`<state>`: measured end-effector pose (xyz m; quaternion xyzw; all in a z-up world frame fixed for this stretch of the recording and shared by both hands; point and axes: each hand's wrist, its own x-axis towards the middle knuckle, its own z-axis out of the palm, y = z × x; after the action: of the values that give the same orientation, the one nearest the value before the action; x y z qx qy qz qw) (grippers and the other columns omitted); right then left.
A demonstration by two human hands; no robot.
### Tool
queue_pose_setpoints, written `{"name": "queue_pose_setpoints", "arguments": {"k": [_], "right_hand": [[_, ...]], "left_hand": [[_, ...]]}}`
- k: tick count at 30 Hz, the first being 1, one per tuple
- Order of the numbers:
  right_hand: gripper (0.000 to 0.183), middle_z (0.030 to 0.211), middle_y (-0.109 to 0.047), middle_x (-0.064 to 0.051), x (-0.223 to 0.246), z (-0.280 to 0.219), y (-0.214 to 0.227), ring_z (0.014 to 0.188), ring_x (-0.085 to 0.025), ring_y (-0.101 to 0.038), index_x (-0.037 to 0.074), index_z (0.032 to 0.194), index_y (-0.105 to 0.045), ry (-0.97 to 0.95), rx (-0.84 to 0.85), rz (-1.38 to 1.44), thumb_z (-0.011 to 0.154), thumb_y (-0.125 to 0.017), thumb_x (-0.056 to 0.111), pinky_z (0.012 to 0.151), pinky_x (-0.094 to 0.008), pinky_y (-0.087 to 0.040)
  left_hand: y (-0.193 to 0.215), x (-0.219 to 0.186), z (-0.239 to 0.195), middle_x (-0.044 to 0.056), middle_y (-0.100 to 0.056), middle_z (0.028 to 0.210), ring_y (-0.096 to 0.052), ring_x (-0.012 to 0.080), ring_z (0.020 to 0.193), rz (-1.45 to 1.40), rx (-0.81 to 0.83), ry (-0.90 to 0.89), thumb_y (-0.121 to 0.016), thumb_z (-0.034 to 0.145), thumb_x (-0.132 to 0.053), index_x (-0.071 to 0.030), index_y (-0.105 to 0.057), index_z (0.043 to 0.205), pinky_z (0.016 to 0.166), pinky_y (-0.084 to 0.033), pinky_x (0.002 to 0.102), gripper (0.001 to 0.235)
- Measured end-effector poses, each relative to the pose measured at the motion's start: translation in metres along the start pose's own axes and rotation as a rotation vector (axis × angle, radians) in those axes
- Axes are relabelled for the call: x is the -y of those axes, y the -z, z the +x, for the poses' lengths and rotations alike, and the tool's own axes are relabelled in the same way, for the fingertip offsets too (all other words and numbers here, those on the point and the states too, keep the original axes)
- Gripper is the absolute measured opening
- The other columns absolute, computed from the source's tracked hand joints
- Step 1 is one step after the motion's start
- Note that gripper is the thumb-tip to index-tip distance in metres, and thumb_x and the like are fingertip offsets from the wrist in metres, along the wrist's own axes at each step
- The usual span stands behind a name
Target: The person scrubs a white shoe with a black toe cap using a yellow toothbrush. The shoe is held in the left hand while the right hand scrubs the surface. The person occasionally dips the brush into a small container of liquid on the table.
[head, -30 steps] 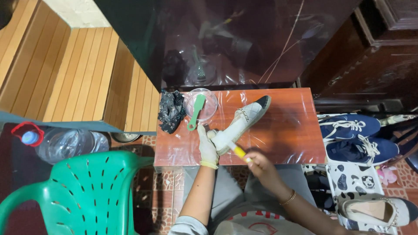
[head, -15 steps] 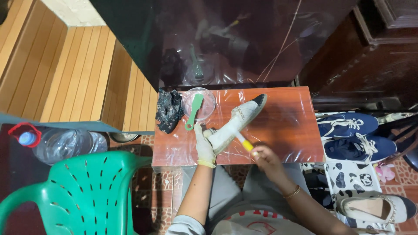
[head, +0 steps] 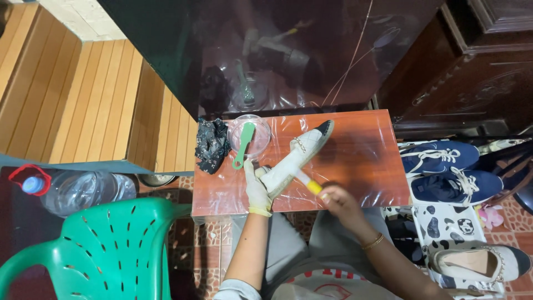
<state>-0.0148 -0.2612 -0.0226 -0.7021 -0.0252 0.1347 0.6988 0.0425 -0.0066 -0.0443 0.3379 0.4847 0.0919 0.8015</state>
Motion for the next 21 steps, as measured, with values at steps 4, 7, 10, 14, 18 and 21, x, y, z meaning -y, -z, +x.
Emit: {"name": "queue_pose_setpoints", "arguments": {"k": [4, 7, 10, 14, 18, 21], "right_hand": [[0.021, 0.062, -0.055, -0.002, -0.014, 0.012, 0.020, 0.043, -0.006, -0.046, 0.004, 0.117, -0.069, 0.022, -0.162, 0.074, 0.099, -0.059, 0.008, 0.041, -0.016, -0.034], [0.020, 0.059, -0.054, 0.001, -0.013, 0.012, 0.020, 0.042, -0.005, -0.047, 0.005, 0.117, -0.067, 0.051, -0.143, 0.053, 0.100, -0.056, 0.005, 0.040, -0.016, -0.034], [0.020, 0.055, -0.054, -0.001, -0.014, 0.016, 0.027, 0.039, -0.008, -0.049, 0.006, 0.119, -0.064, 0.057, -0.059, 0.031, 0.100, -0.057, 0.007, 0.038, -0.017, -0.035], [0.022, 0.051, -0.049, 0.000, 0.003, 0.021, 0.034, 0.039, -0.008, -0.045, 0.006, 0.120, -0.066, 0.119, -0.171, 0.024, 0.101, -0.057, 0.009, 0.040, -0.019, -0.033], [0.025, 0.060, -0.056, -0.001, 0.007, 0.017, 0.031, 0.048, -0.008, -0.050, 0.005, 0.121, -0.066, 0.079, -0.053, -0.011, 0.097, -0.062, 0.009, 0.047, -0.020, -0.038], [0.025, 0.070, -0.058, -0.001, -0.016, 0.044, 0.069, 0.060, -0.007, -0.051, 0.003, 0.122, -0.067, 0.062, -0.164, -0.108, 0.102, -0.058, 0.015, 0.055, -0.019, -0.040]], "left_hand": [[-0.002, -0.003, -0.008, 0.017, -0.073, 0.077, -0.072, 0.0254, 0.073, 0.002, -0.004, -0.003, -0.070, 0.086, -0.065, -0.006, -0.077, 0.071, 0.068, -0.063, 0.032, 0.061], [-0.005, 0.000, 0.000, 0.016, -0.074, 0.080, -0.072, 0.0251, 0.074, 0.026, -0.019, 0.013, -0.072, 0.082, -0.068, -0.007, -0.080, 0.075, 0.069, -0.063, 0.032, 0.061], [-0.004, 0.006, 0.014, 0.016, -0.074, 0.080, -0.072, 0.0259, 0.073, 0.023, -0.043, 0.020, -0.073, 0.081, -0.069, -0.008, -0.081, 0.076, 0.068, -0.063, 0.033, 0.062], [-0.001, 0.007, 0.015, 0.016, -0.076, 0.087, -0.073, 0.0263, 0.079, 0.043, -0.051, 0.028, -0.078, 0.076, -0.069, -0.009, -0.083, 0.085, 0.072, -0.064, 0.036, 0.061], [-0.003, -0.009, -0.019, 0.015, -0.071, 0.074, -0.073, 0.0245, 0.074, -0.028, 0.011, -0.010, -0.069, 0.090, -0.055, -0.002, -0.074, 0.071, 0.067, -0.062, 0.031, 0.057], [0.000, -0.010, -0.043, 0.015, -0.072, 0.078, -0.074, 0.0245, 0.080, 0.021, 0.077, -0.064, -0.072, 0.092, -0.049, -0.006, -0.070, 0.067, 0.078, -0.062, 0.033, 0.050]]}}
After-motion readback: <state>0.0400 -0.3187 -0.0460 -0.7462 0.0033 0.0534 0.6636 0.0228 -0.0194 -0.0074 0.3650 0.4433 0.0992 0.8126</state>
